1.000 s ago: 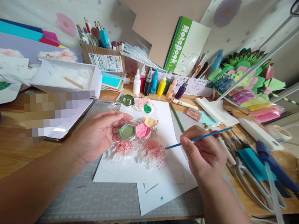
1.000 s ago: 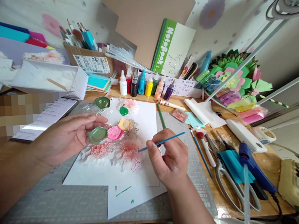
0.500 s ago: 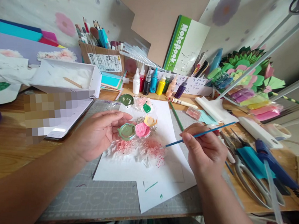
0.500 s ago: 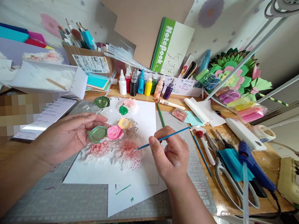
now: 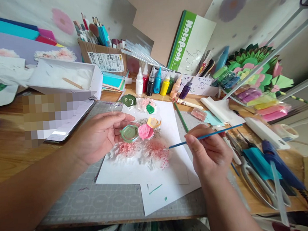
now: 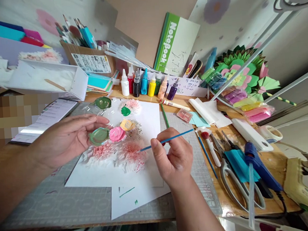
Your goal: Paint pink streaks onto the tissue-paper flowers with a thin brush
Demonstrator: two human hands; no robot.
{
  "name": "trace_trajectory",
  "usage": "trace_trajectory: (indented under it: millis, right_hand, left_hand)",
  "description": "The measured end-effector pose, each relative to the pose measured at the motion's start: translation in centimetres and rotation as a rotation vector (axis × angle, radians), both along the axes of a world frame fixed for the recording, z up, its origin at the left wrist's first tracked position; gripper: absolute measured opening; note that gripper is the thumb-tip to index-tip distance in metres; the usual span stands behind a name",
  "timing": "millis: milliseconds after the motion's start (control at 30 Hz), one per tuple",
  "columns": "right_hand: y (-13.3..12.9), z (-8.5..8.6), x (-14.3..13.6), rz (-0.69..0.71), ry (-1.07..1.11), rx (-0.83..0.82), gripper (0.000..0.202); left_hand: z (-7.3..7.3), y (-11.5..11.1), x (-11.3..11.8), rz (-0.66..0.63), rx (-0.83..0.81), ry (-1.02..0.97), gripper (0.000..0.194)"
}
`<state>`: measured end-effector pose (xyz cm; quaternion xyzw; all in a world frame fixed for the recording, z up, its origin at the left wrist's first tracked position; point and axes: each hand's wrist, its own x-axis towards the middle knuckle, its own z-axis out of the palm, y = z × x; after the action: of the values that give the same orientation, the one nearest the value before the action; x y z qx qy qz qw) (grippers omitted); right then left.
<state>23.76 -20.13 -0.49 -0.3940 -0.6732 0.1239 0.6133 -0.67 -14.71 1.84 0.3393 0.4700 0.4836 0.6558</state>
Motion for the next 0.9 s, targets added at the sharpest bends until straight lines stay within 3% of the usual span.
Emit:
trace_trajectory:
  millis: [200, 400, 600, 900]
  right_hand:
    - [-0.11, 0.01, 0.26, 0.006, -0.036, -0.038, 0.017]
    - [-0.18, 0.05, 0.29, 0.003, -0.038, -0.035, 0.017]
    - [-0.14, 0.02, 0.55, 0.012, -0.085, -0.062, 0.017]
    - [-0.09, -0.42, 0.91, -0.034, -0.003, -0.048, 0.018]
  left_hand:
    - [-0.44, 0.16, -0.26, -0.037, 0.018, 0.02, 0.021]
    - [0.01, 0.03, -0.12, 0.021, -0.017, 0.012, 0.016]
    - [0.23, 0.02, -0.14, -0.007, -0.011, 0.007, 0.017]
    - [0.24, 0.05, -0.09, 0.0, 0.002, 0.001, 0.017]
